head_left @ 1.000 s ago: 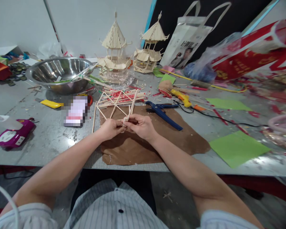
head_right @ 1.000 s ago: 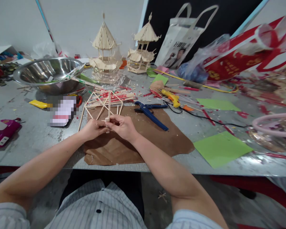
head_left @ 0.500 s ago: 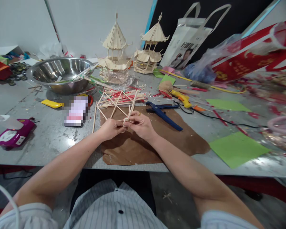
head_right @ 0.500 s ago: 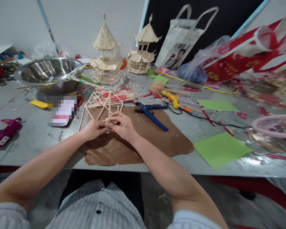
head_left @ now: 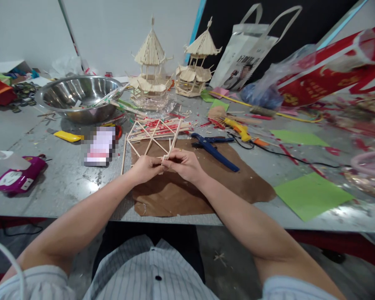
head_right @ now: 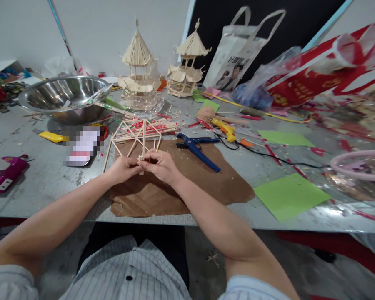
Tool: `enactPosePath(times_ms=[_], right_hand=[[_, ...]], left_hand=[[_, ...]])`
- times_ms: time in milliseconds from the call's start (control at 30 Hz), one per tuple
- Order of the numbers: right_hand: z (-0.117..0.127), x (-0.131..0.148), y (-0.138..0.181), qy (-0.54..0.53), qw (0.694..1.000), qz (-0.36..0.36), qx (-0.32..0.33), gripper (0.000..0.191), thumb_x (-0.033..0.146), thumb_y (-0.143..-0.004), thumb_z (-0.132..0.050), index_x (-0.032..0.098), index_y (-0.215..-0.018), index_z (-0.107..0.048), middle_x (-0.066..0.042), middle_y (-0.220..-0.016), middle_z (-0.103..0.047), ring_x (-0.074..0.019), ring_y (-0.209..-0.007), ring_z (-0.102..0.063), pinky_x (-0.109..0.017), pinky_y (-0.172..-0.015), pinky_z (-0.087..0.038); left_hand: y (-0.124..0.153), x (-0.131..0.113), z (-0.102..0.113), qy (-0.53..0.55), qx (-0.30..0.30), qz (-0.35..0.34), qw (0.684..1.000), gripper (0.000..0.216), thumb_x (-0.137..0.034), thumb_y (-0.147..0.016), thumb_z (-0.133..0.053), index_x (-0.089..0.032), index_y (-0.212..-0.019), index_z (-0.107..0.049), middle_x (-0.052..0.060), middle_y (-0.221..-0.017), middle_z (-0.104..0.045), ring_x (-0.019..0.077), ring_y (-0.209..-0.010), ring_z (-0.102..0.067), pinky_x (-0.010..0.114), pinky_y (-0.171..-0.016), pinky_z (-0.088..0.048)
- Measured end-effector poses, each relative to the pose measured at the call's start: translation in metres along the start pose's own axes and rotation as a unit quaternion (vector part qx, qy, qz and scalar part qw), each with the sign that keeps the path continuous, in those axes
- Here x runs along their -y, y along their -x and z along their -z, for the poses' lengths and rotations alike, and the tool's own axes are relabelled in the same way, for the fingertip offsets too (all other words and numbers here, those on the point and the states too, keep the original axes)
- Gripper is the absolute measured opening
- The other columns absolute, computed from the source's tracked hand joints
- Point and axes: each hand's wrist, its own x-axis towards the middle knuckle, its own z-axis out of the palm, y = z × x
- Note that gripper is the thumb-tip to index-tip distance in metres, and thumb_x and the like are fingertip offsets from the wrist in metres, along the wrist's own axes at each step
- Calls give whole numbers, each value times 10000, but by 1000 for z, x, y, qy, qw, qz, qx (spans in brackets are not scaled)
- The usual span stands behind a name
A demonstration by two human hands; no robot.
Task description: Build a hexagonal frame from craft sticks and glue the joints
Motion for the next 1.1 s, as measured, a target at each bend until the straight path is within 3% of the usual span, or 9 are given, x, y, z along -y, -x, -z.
enactPosePath(times_ms=[500,1100], right_hand=[[3,-4,0,-18,1000,-16,8,110,272,-653,-644,169,-687,-658,-6,-631,-579,-98,-593,-522,-238,-557,-411],[3,2,0,-3,999,-45,6,160,313,-650,-638,153,-656,-646,-9,-609,-597,-92,-553,-526,-218,-514,-417]], left_hand=[[-1,-1,-1,-15,-5,-9,1000,278,-313,-748,-474,-109,-666,-643,-43,-475,-430,43,-468,-337,152,-471,-269],[0,-1,-2,-20,3,-8,1000,237,-285,-743,-482,-121,-756,-653,-31,-535,-506,59,-519,-420,150,-496,-303]])
